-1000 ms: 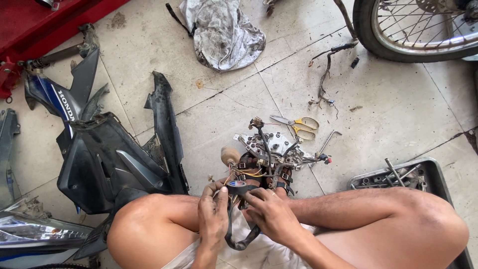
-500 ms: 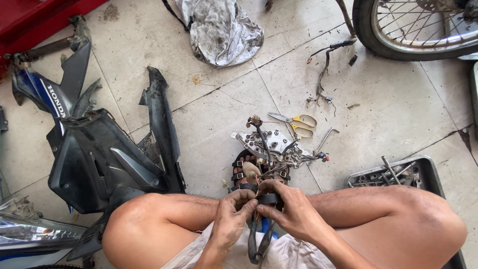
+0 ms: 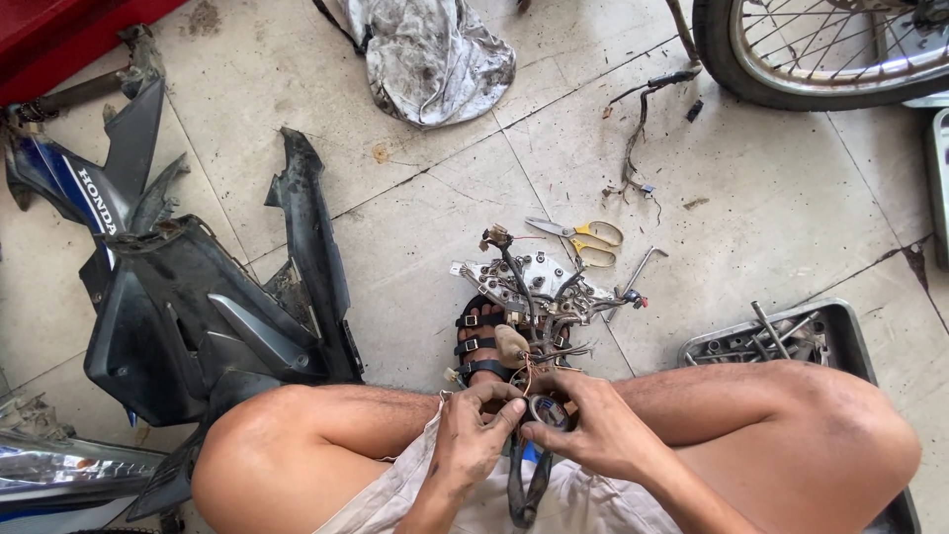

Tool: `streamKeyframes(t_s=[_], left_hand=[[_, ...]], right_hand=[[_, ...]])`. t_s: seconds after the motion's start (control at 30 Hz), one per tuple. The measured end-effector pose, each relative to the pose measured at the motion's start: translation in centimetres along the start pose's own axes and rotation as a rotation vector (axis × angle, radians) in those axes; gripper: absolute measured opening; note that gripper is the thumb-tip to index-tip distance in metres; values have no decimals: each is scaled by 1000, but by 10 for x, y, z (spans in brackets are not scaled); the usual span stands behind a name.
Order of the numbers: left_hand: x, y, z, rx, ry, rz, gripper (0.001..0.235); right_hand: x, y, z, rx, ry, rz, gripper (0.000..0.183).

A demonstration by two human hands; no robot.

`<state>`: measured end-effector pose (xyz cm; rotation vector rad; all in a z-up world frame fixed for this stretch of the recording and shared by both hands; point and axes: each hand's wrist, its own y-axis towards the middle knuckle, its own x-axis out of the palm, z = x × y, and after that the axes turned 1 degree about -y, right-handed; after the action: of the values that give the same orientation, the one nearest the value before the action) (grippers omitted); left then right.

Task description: The person sits on the floor and works on a motorcycle wiring harness, using electrical tape to wrap and secure connections between wires. They manipulate the wires with their hands, twisting and taping them together.

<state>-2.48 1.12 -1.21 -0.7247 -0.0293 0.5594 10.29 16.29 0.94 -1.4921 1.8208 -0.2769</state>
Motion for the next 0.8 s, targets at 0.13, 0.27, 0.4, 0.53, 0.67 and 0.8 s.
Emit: streamKeyframes(t_s=[0.13,0.27,0.4,0.53,0.67,0.8], left_hand=[[3,2,0,-60,45,-85,11],[6,7,-9,-20,31,-129,15],[13,10,-25,2,-270,-193,8],[27,15,-40,-107,-731,-193,15],[21,7,-27,-168,-862,-227,21],[21,27,-30,-224,-766,-122,20]], right_hand=[[1,2,2,-33,-78,21,64],[-3,1,-7,-95,-111,67,45],[-2,-1,-8,-187,-97,123,45],[0,-7,-18,-297,-56,298,32],[12,-14,-15,-336,-60,343,40],[6,-28,-37,-526,-7,318,21]])
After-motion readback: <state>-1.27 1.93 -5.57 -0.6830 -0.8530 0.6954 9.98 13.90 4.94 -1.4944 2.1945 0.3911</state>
